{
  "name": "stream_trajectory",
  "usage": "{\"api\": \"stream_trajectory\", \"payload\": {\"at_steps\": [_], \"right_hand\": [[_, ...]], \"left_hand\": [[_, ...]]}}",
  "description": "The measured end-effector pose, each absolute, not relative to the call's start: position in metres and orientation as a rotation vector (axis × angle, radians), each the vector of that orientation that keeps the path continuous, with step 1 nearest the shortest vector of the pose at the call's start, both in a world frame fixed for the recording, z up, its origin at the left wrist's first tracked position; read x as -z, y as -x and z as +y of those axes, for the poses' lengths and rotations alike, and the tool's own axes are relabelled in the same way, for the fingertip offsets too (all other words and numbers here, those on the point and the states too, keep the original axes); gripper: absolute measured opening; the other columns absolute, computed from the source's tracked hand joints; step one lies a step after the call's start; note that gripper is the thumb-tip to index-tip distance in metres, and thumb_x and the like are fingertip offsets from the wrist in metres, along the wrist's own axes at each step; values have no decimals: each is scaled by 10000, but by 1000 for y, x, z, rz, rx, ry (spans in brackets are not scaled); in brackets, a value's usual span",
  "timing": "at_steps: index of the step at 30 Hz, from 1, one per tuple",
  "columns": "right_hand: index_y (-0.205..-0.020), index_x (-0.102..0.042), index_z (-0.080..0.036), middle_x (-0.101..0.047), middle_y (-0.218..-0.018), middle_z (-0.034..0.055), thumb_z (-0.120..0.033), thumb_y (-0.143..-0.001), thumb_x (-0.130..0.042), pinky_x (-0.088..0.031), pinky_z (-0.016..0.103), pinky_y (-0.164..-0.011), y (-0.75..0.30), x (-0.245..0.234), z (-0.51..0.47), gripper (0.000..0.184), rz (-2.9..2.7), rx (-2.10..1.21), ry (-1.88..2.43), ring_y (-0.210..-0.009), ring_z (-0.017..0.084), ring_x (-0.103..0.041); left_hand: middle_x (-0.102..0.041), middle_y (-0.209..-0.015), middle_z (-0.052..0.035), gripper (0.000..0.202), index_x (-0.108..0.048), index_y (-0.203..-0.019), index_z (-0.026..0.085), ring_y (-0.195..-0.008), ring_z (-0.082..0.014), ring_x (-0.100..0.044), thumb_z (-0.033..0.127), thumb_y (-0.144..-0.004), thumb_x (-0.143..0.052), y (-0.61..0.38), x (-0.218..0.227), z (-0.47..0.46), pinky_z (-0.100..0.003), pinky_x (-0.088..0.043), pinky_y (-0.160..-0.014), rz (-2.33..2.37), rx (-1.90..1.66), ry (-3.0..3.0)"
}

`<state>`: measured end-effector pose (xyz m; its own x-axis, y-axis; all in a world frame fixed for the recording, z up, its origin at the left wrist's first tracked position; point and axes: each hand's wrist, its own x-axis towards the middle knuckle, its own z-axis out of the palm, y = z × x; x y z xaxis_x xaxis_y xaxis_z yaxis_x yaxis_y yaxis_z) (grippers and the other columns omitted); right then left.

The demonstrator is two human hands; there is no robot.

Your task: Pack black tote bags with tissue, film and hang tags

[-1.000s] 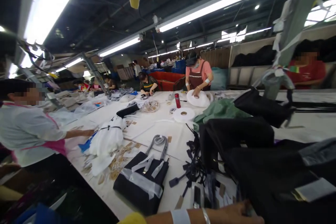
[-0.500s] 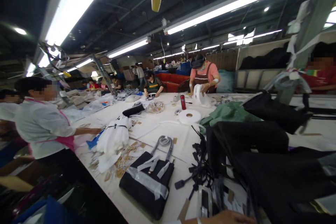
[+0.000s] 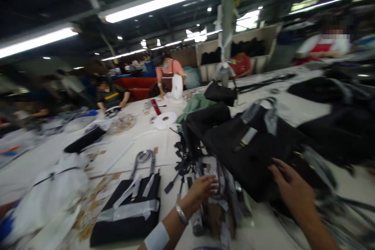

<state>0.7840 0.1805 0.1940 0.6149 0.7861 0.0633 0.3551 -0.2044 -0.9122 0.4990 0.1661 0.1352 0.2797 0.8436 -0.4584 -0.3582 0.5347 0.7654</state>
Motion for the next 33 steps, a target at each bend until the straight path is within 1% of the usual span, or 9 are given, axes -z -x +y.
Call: {"api": "stream_trajectory", "payload": {"at_steps": [2,6,9,13,19,23,26,30,33], "right_hand": [[-1060,-705,-261,-711,-850,74,-472,-743,-673,-471,365,-639,-797,-189,155,383,-847,-639,1727,-707,236,-624],[-1092,-664,-177,-701,-889,69,-526,-622,-738,-435,257,-540,-800,-176,140,589,-522,-722,1502,-643,154,-562],[-1118,-665,-182,-692,-908,52,-518,-628,-750,-399,232,-502,-798,-166,133,600,-382,-646,1445,-593,115,-498],[-1159,-652,-195,-668,-843,21,-500,-639,-753,-352,233,-467,-797,-155,123,611,-252,-530,1383,-560,107,-444],[-1022,-680,-177,-455,-568,-60,-589,-679,-739,-282,211,-420,-793,-133,124,540,-215,-775,1525,-508,100,-395],[-912,-682,-185,-453,-549,-62,-616,-732,-699,-269,203,-404,-791,-125,132,467,-270,-916,1546,-473,87,-386],[-960,-710,-201,-601,-637,-21,-588,-720,-725,-366,211,-437,-791,-128,143,455,-299,-926,1565,-538,116,-517],[-1011,-737,-204,-735,-951,38,-539,-687,-761,-529,272,-646,-795,-130,154,467,-301,-872,1572,-842,225,-677],[-1010,-738,-203,-743,-995,38,-544,-692,-752,-550,339,-783,-804,-126,152,466,-275,-753,1626,-954,276,-677]], "left_hand": [[-679,-1137,-158,553,-678,-1069,145,-881,-187,-670,455,-631,-812,-495,-142,179,-279,-490,-761,1060,-870,-645],[-665,-1194,-159,595,-659,-1132,157,-957,-216,-664,531,-680,-755,-493,-153,217,-294,-503,-775,1135,-890,-843],[-664,-1217,-122,510,-640,-1169,166,-1037,-223,-648,507,-790,-652,-496,-168,252,-299,-516,-821,1212,-959,-1128],[-666,-1238,-93,402,-613,-1230,160,-1109,-219,-627,374,-911,-493,-501,-194,311,-318,-490,-946,1430,-988,-1697],[-642,-1284,-118,407,-638,-1206,152,-1210,-298,-563,353,-856,-594,-521,-210,390,-409,-372,-1067,1445,-743,-1962],[-704,-1158,-134,464,-688,-1102,124,-1105,-312,-626,475,-801,-651,-535,-208,414,-386,-433,-984,1397,-560,-1964],[-755,-931,-109,491,-738,-920,129,-895,-299,-684,579,-732,-676,-537,-211,418,-357,-502,-822,1343,-454,-1918],[-746,-797,-60,502,-740,-835,143,-759,-256,-676,623,-714,-659,-531,-211,406,-306,-508,-669,1279,-444,-1827],[-731,-772,-41,507,-726,-829,139,-758,-240,-657,626,-704,-657,-529,-205,388,-279,-496,-632,1261,-505,-1750]]}}
